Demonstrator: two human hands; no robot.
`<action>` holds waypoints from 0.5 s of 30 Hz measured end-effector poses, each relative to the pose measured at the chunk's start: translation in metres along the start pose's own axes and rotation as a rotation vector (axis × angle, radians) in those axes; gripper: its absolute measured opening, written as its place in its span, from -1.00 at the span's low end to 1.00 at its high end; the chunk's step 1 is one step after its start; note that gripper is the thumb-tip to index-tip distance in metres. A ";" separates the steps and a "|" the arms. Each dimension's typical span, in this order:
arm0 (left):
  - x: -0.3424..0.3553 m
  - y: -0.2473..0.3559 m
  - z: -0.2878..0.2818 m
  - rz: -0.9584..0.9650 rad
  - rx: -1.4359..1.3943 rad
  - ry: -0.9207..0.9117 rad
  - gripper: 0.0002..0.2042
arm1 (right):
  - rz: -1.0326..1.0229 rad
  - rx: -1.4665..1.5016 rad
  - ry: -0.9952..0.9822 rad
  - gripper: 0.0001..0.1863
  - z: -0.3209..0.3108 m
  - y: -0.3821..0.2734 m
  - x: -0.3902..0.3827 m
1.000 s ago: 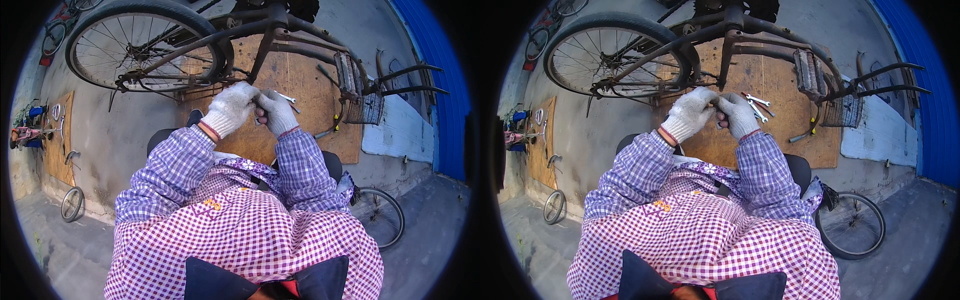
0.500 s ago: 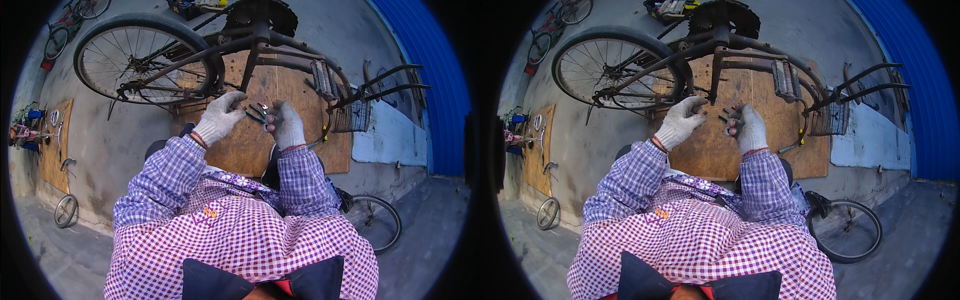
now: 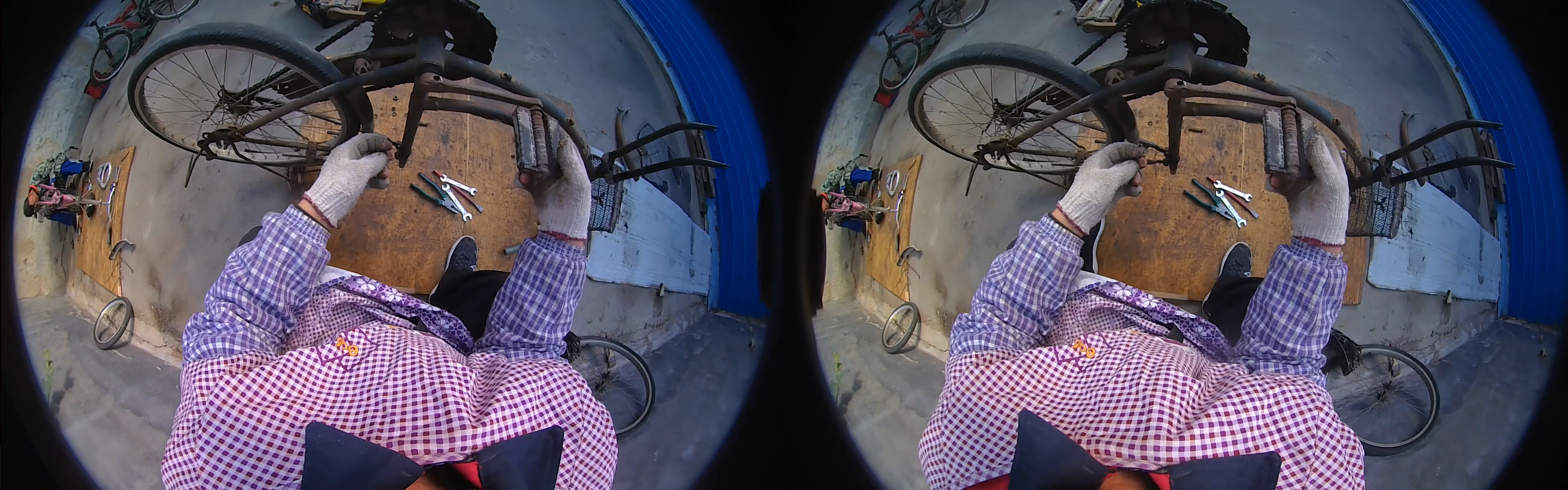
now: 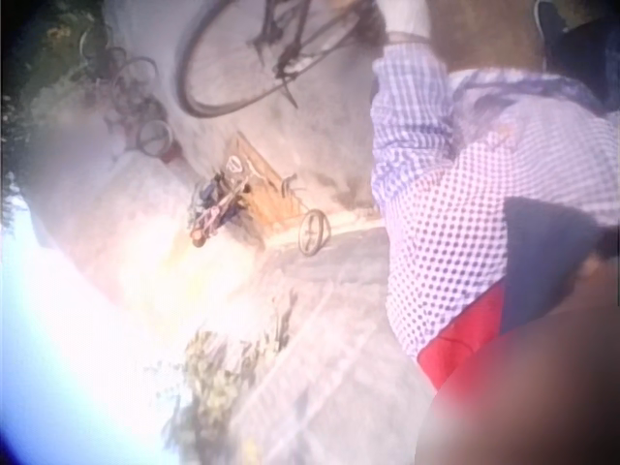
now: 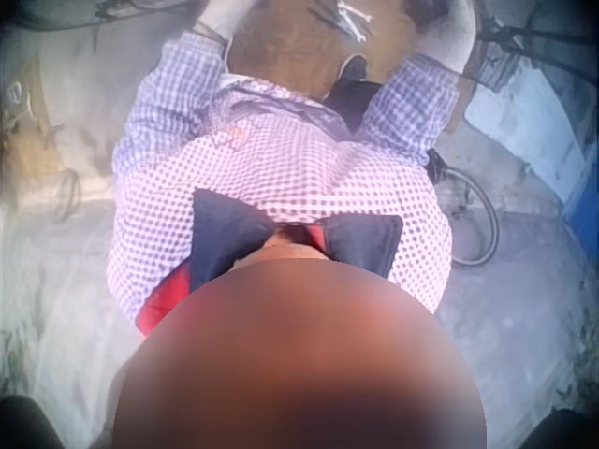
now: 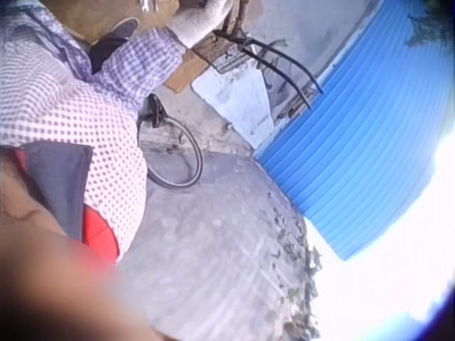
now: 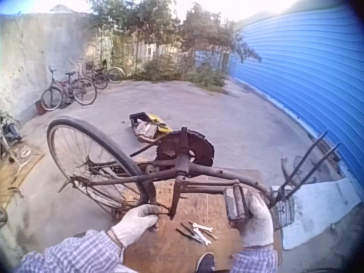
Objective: The person works on a bicycle frame placed on a wooden board, using pliers, a screwdriver, and a wrench to remove and adjust components near the bottom bracket and crankset. They handle small parts and tools, then reposition the frame to continue the repair.
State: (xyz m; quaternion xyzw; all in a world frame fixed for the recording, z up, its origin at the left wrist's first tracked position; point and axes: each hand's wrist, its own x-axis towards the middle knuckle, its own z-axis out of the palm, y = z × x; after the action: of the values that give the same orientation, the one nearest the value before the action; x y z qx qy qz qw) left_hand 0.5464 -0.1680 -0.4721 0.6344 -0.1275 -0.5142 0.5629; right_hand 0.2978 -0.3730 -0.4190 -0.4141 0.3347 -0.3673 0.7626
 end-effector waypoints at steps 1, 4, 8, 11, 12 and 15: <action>0.001 0.001 0.001 -0.003 -0.028 0.022 -0.71 | 0.004 -0.051 -0.005 -0.51 0.004 0.002 -0.001; -0.006 0.017 0.005 0.023 -0.131 -0.031 -0.72 | 0.098 -0.011 -0.112 -0.50 0.023 0.001 -0.019; -0.027 0.041 -0.002 0.062 -0.177 -0.116 -0.75 | 0.008 -0.104 -0.102 -0.42 0.049 -0.013 -0.052; -0.032 0.047 -0.014 0.050 -0.227 -0.106 -0.79 | 0.007 -0.189 -0.115 -0.36 0.065 -0.006 -0.055; -0.032 0.048 -0.018 0.048 -0.255 -0.113 -0.79 | 0.003 -0.233 -0.105 -0.34 0.068 -0.001 -0.052; -0.029 0.050 -0.026 0.047 -0.281 -0.096 -0.79 | 0.020 -0.311 -0.084 -0.30 0.071 0.007 -0.046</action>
State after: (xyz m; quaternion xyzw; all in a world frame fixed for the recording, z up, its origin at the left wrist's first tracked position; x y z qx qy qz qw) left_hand 0.5752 -0.1482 -0.4197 0.5210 -0.0959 -0.5432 0.6514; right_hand 0.3343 -0.3046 -0.3854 -0.5389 0.3593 -0.2856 0.7063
